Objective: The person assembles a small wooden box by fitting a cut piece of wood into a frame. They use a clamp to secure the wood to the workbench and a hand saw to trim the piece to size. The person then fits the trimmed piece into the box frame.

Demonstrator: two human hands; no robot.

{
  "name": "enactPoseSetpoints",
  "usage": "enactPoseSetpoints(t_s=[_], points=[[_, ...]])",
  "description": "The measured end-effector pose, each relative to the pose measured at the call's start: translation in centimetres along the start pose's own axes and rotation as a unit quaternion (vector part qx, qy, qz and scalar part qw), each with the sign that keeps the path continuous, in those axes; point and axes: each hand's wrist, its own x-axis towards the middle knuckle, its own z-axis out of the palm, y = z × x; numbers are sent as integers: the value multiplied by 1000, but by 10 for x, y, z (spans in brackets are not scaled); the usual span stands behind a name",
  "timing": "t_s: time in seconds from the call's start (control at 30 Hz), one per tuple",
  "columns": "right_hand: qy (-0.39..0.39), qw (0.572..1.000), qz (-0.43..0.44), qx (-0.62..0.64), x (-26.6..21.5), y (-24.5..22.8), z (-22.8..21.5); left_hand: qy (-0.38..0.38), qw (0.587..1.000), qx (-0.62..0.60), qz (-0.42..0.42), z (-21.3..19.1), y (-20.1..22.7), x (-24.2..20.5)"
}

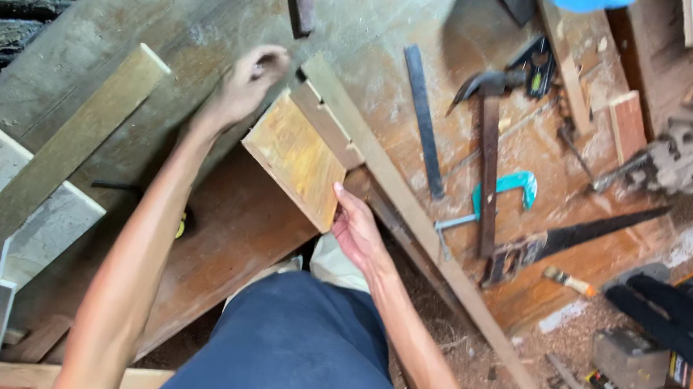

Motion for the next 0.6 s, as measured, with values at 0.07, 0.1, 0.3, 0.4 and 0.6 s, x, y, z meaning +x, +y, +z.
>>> enactPoseSetpoints(t_s=[0.07, 0.1, 0.3, 0.4, 0.6], points=[[15, 999, 26, 19, 8, -14, 4, -21, 977, -210, -25, -5, 11, -27], [25, 998, 39, 30, 11, -21, 4, -10, 980, -200, -16, -5, 18, -42], [19, 990, 100, 99, 21, -39, 6, 67, 993, -98, 16, 34, 53, -102], [18, 989, 111, 92, 26, -55, 7, 105, 994, 0, -2, 44, 70, -82], [-1, 986, 155, 67, 25, -76, 13, 118, 992, -48, -17, 48, 80, -62]])
